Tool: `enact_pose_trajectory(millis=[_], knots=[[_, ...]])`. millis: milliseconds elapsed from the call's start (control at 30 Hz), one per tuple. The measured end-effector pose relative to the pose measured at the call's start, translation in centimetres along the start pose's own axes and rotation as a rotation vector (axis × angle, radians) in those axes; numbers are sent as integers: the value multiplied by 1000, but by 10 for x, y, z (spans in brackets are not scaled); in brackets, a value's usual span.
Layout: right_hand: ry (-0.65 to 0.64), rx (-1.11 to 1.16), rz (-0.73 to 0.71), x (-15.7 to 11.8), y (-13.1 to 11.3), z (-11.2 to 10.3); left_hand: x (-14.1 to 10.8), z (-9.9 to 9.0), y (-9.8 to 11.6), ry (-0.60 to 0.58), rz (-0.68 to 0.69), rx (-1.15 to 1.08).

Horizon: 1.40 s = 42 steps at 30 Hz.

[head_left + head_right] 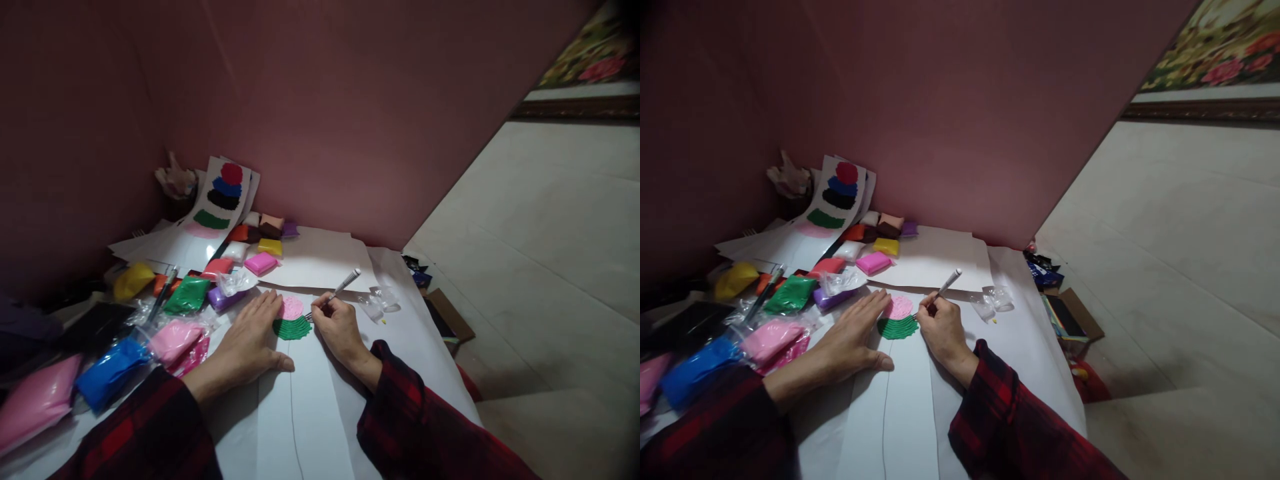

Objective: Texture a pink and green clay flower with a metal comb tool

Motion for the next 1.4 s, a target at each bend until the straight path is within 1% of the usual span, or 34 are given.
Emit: enact_pose_trajectory(millis=[233,467,567,733,800,867,900,967,1000,1033,1067,1100,1133,1167,1200,1233,1267,1300,1367,1400], knots=[[26,87,22,0,1,-1,0,2,-1,-1,0,21],[-11,44,-10,1,-2,2,0,0,-1,11,4,-14],[-10,12,-2,1,-1,3,1,0,0,11,1,-11],[55,26,52,0,5,-4,2,2,-3,8,-6,16],[89,65,37,-1,6,-7,3,5,-5,20,12,-9],[143,98,-30,-4,0,-13,4,4,-6,71,38,-60],[175,105,-79,-6,-5,-16,3,1,-6,122,48,-92],[220,88,-204,-12,-22,-23,-2,-15,-6,317,64,-179],[194,73,-266,-15,-32,-23,-9,-26,-4,435,99,-228],[144,53,-346,-19,-44,-20,-19,-38,3,559,183,-266],[80,19,-447,-24,-59,-16,-32,-47,15,651,313,-287],[-1,-35,-550,-29,-73,-10,-45,-53,28,683,457,-295],[-87,-85,-642,-35,-85,-3,-55,-53,42,656,595,-295],[-174,-109,-725,-42,-95,4,-63,-53,53,607,689,-304],[-224,-120,-771,-47,-101,9,-70,-51,63,551,769,-305],[-252,-128,-793,-50,-104,12,-75,-50,69,530,808,-309],[-266,-125,-795,-52,-105,14,-79,-51,72,534,816,-322],[-261,-120,-777,-52,-104,15,-79,-51,73,510,807,-355],[-217,-81,-703,-51,-98,15,-76,-51,69,485,767,-436],[-173,-51,-655,-50,-94,12,-71,-54,62,494,716,-480]])
Point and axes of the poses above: each hand's wrist, its own x-axis towards the middle knuckle, its own z-axis out of the palm, y = z × x, the point moved 9 cm from there along x, towards the middle knuckle, and after that the axes turned 11 degrees about -z, right-handed, at the moved point
